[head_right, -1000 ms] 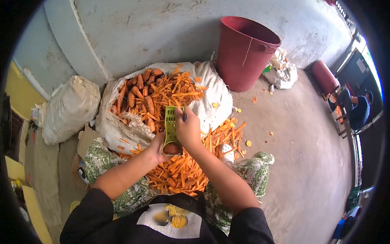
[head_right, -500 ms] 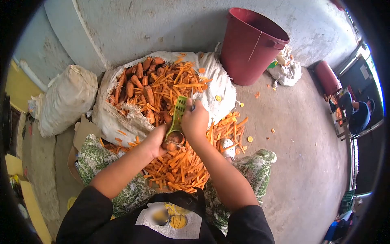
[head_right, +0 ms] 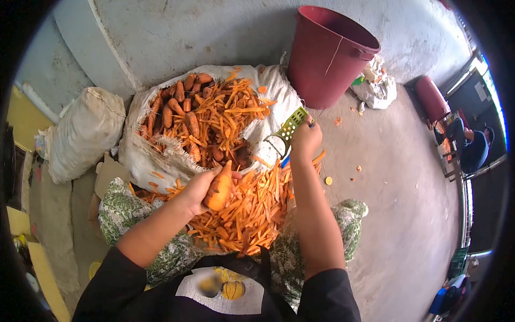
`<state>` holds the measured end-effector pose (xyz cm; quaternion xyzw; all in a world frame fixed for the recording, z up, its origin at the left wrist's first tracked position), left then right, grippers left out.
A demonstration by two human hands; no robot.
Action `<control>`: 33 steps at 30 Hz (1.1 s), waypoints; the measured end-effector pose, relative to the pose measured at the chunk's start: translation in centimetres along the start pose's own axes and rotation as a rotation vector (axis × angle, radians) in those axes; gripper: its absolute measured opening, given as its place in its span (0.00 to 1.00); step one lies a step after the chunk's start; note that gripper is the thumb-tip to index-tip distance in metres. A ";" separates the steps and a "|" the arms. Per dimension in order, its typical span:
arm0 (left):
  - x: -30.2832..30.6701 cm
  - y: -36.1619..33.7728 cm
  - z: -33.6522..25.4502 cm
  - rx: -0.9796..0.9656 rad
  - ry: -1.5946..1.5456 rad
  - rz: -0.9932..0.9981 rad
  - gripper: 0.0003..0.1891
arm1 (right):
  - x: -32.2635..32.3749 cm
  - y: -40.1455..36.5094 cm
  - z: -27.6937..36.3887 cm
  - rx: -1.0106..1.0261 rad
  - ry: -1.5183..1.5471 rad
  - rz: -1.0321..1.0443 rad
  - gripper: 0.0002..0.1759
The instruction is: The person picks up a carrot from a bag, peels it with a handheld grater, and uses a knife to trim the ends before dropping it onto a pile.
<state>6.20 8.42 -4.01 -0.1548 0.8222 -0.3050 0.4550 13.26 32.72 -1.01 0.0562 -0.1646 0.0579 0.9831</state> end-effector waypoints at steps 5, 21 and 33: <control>0.0 0.7 0.1 0.031 -0.124 -0.017 0.18 | -1.9 -5.6 2.4 0.038 0.173 0.242 0.18; -0.2 3.3 1.3 -0.066 -0.024 -0.082 0.15 | -2.1 -11.3 4.9 0.430 -0.061 0.321 0.17; -2.0 0.1 1.3 -0.093 0.233 -0.175 0.21 | -0.4 1.6 -6.8 0.070 -0.252 0.000 0.20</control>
Point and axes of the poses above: each hand's wrist, its own y-axis towards the middle knuckle, its own x-axis out of the back of the hand, z = x × y, the point moved 7 cm from there along y, towards the middle knuckle, and after that the axes turned 12 degrees about x, right-handed, at the moved point
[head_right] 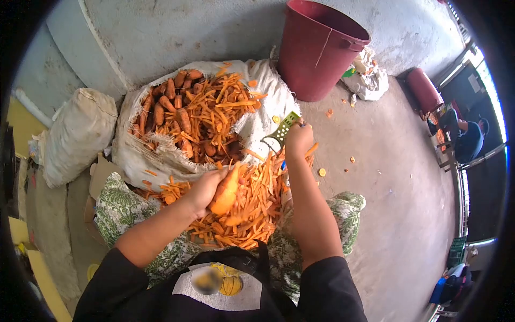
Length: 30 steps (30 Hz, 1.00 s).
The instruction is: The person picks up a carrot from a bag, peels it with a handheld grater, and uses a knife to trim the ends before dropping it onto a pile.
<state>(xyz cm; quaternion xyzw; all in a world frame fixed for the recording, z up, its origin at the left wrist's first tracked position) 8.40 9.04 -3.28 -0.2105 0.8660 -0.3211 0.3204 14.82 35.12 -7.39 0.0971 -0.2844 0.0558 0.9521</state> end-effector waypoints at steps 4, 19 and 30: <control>0.7 1.0 -0.3 0.123 -0.198 0.226 0.18 | 0.9 -4.9 6.1 0.000 0.237 0.137 0.21; 0.9 3.4 1.1 0.146 -0.517 0.123 0.14 | 0.3 -12.8 11.7 0.338 0.242 0.343 0.18; -2.2 -0.4 2.4 0.245 -0.030 0.233 0.20 | 0.7 -1.9 2.4 0.187 0.129 -0.068 0.20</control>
Point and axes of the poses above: each hand's wrist, its own y-axis towards the middle knuckle, its own x-axis out of the back of the hand, z = x × y, the point moved 7 cm from there along y, towards the middle knuckle, and after that the axes turned 12 degrees about x, right-handed, at the moved point
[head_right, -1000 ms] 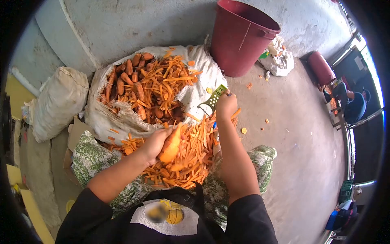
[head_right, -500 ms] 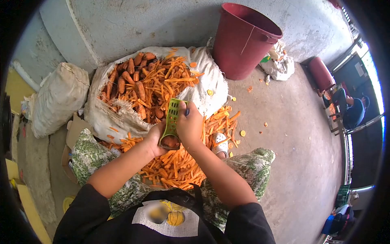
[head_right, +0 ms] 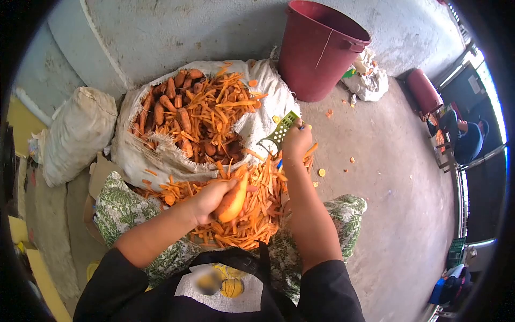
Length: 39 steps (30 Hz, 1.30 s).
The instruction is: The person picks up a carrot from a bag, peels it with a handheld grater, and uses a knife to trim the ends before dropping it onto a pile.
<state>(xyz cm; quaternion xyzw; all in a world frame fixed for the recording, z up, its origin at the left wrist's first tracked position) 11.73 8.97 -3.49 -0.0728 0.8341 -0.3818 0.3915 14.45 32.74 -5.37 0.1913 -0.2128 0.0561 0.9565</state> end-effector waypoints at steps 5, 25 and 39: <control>3.0 1.4 -1.4 -0.067 -0.190 -0.035 0.18 | 0.4 -3.5 6.3 -0.260 0.346 0.212 0.18; 2.3 0.9 -0.3 0.003 -0.198 -0.137 0.19 | 0.4 -0.3 1.3 -0.106 -0.005 0.071 0.20; 3.7 1.6 -2.6 -0.098 -0.391 -0.109 0.13 | -1.0 -8.7 10.6 0.058 0.040 0.416 0.18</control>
Point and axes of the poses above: each hand's wrist, its own y-axis towards the middle knuckle, its own x-axis out of the back of the hand, z = x × y, the point moved 7 cm from there along y, towards the middle knuckle, and after that the axes turned 12 degrees about x, right-handed, at the moved point
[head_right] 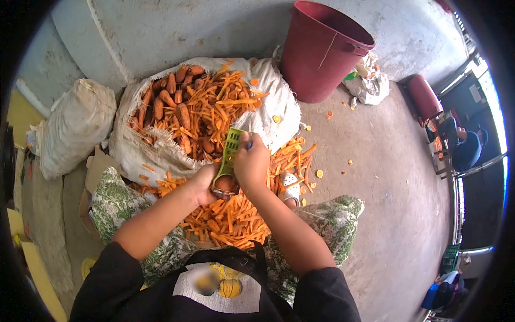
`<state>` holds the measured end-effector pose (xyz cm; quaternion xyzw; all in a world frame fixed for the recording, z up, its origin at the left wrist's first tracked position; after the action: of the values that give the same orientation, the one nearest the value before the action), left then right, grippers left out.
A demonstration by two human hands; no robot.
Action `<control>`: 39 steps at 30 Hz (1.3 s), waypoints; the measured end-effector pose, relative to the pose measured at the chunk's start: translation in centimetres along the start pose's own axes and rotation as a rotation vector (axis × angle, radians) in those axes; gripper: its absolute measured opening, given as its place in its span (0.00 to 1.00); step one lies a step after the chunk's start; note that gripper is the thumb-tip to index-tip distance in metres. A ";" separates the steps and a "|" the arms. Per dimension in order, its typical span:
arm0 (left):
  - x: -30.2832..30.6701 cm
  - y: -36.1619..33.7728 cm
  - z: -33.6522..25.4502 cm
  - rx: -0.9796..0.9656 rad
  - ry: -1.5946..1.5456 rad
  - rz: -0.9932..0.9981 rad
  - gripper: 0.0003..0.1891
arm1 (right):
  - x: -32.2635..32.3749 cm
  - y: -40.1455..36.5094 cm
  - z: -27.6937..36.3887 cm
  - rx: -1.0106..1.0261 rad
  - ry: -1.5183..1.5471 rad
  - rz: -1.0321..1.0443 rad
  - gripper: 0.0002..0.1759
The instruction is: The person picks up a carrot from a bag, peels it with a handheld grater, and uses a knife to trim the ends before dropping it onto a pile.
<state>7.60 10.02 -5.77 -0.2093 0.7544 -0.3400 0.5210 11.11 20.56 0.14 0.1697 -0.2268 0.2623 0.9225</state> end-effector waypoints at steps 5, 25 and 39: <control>-0.8 -1.6 2.6 0.203 0.416 0.056 0.18 | 4.1 4.6 -5.5 -0.032 -0.162 -0.327 0.20; 0.2 0.7 -0.3 -0.101 0.185 0.119 0.14 | 0.4 0.7 -0.2 0.057 -0.041 -0.050 0.15; 0.6 0.1 -0.3 -0.013 0.113 0.155 0.15 | 0.7 1.0 1.9 -0.068 0.276 -0.014 0.18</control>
<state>7.08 9.74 -6.14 -0.1342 0.7988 -0.3049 0.5009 10.45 20.80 2.26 0.1024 -0.1052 0.2687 0.9520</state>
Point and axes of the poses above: each hand's wrist, its own y-axis towards the middle knuckle, its own x-axis out of the back of the hand, z = x × y, the point moved 7 cm from there along y, towards the middle knuckle, and after that the axes turned 12 degrees about x, right-handed, at the moved point
